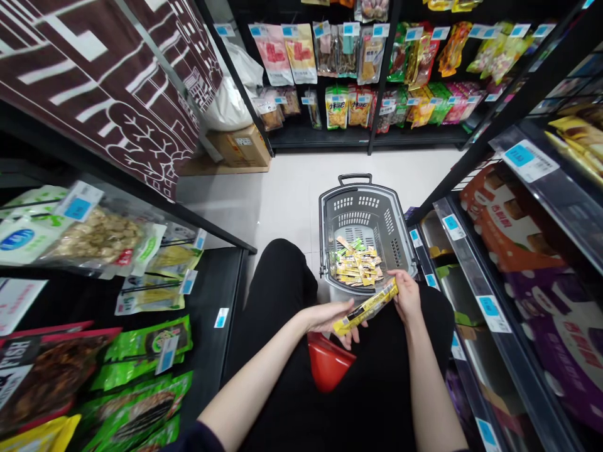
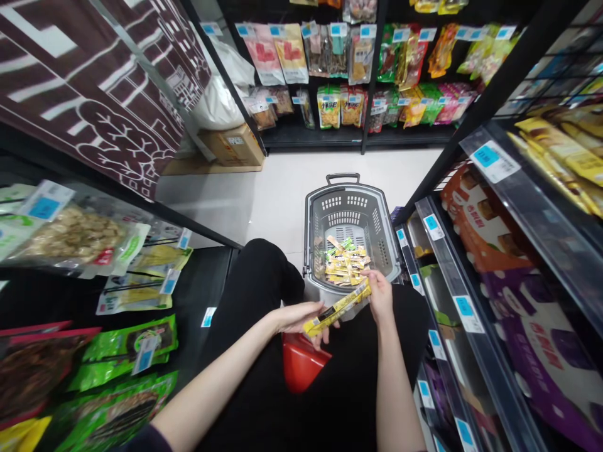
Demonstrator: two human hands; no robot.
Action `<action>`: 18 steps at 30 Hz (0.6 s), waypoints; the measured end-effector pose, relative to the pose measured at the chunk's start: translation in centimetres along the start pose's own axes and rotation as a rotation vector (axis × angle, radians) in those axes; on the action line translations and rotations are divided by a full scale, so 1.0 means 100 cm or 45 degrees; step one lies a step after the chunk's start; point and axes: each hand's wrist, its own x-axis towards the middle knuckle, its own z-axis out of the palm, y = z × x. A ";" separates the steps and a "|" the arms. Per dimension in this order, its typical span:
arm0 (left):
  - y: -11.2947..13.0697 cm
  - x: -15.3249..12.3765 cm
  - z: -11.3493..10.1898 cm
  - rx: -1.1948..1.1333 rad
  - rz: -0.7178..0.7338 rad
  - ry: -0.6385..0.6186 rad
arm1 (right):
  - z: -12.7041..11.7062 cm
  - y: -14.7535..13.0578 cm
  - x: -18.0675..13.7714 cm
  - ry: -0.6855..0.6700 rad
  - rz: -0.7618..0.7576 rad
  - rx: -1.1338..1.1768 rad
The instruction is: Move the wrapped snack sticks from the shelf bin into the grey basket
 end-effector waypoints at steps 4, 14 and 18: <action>0.000 0.008 -0.006 0.120 0.141 0.412 | -0.001 0.002 0.000 -0.035 -0.006 0.003; 0.005 0.011 -0.013 0.458 0.294 0.862 | 0.001 -0.005 0.002 -0.031 0.026 -0.033; 0.005 0.008 -0.013 0.617 0.278 0.983 | 0.002 0.003 0.003 0.005 0.125 -0.018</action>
